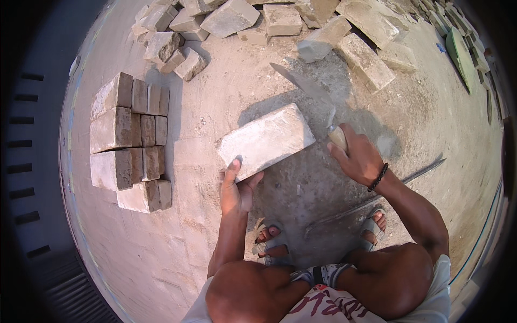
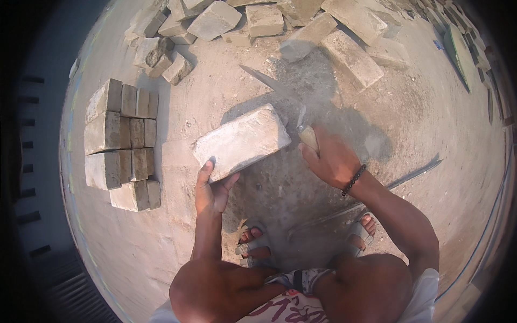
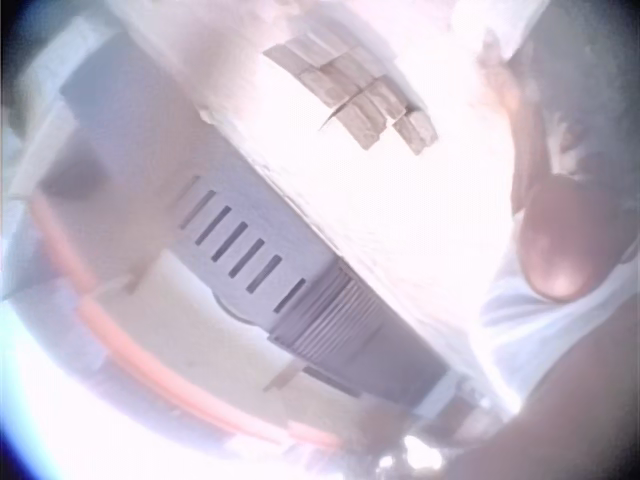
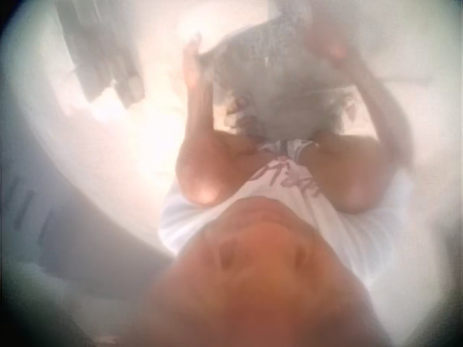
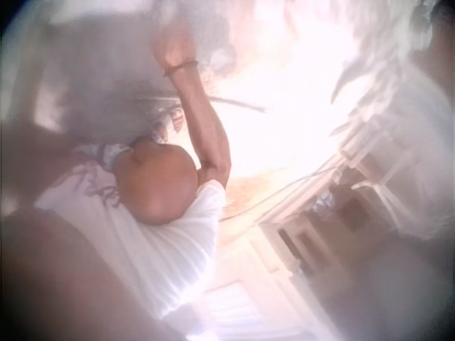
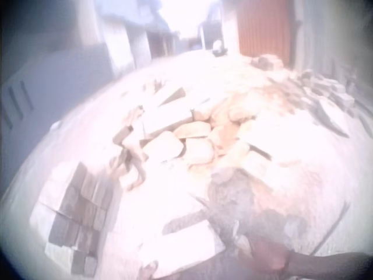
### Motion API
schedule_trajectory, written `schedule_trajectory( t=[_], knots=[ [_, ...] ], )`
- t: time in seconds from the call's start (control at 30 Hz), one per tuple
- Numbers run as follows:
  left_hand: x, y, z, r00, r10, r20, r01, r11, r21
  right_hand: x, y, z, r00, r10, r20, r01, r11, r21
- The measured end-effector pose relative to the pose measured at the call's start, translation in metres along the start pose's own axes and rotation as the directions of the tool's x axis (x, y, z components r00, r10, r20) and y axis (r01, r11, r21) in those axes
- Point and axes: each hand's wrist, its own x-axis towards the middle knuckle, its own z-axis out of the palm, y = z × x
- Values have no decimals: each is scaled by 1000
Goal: The person repeatedly picks up rectangular stone blocks and uses a chisel and hammer to chip and shape their edges. The person works on multiple blocks one at a time, rotating them to access different sides, and places finished pieces aside.
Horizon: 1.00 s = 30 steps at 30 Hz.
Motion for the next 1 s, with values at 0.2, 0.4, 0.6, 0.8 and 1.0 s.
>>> schedule_trajectory(
  t=[0.2,0.4,0.6,0.8,1.0],
  knots=[
    [-5,7,10,996,32,85,-35,999,34,-3,5,16,992,-108,59,110,993,-33],
    [-7,8,14,999,31,38,-32,999,26,-2,-8,15,997,-80,-10,80,997,18],
    [-12,10,14,998,36,45,-37,999,38,8,0,12,997,-72,-39,74,996,49],
    [-14,9,18,997,36,61,-38,999,33,8,18,18,999,1,54,2,998,-55],
    [-11,6,14,998,19,55,-21,999,28,7,18,19,998,-61,17,60,997,45]
  ],
)
